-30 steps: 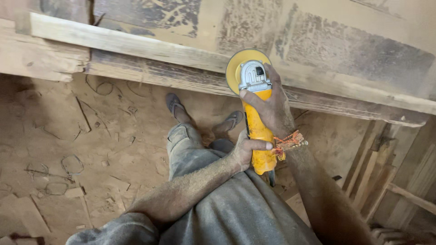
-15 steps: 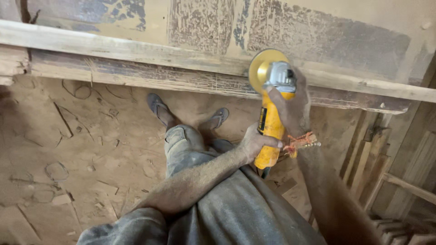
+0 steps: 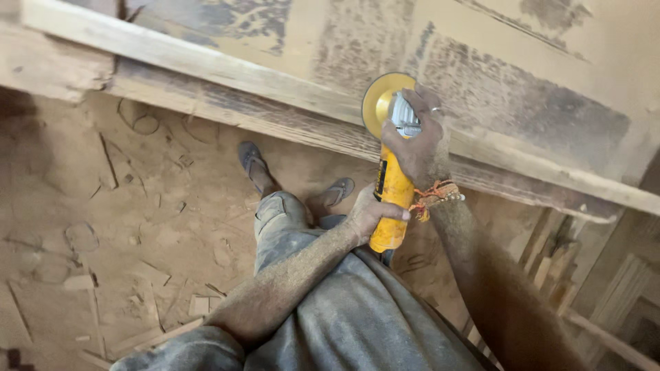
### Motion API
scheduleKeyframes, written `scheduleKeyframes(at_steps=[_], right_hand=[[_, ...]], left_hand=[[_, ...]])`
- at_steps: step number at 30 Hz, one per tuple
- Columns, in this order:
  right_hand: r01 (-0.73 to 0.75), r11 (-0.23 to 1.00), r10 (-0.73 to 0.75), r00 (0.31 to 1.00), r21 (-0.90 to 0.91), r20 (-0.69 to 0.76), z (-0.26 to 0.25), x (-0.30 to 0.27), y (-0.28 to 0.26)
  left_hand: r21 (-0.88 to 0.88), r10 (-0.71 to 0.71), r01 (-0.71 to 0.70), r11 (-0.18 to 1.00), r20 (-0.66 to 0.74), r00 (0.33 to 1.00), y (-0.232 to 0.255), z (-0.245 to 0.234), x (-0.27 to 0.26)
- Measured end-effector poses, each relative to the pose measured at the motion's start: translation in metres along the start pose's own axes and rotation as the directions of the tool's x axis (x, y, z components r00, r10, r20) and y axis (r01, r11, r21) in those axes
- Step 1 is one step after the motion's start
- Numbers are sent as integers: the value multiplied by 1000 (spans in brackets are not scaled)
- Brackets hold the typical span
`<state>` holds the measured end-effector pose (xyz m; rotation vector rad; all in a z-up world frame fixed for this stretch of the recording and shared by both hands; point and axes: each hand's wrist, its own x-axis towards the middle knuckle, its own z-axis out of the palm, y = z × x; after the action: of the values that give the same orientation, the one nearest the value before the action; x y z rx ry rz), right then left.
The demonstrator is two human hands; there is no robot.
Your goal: The person sands a long wooden beam using a handheld power sander, moving the tool along the surface to smooth the wood.
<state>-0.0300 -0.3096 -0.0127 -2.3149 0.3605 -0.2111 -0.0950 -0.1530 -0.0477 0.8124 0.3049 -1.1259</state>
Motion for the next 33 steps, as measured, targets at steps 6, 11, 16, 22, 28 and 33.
scheduleKeyframes(at_steps=[6, 11, 16, 22, 28, 33], right_hand=[[41, 999, -41, 995, 6, 87, 45, 34, -56], [75, 996, -84, 983, 56, 165, 87, 59, -103], [212, 976, -216, 955, 40, 201, 126, 77, -150], [234, 966, -257, 919, 114, 297, 162, 93, -198], [214, 971, -234, 939, 105, 252, 180, 96, -221], [155, 987, -163, 955, 52, 249, 156, 89, -199]], left_hand=[[-48, 70, -70, 996, -9, 998, 44, -36, -19], [-138, 182, -187, 973, -49, 982, 81, -61, -40], [-262, 265, -282, 923, -99, 959, 114, -83, -59], [-288, 281, -316, 904, -158, 947, 132, -115, -73], [-274, 297, -341, 899, -190, 936, 139, -133, -77], [-262, 239, -271, 926, -146, 960, 127, -118, -70]])
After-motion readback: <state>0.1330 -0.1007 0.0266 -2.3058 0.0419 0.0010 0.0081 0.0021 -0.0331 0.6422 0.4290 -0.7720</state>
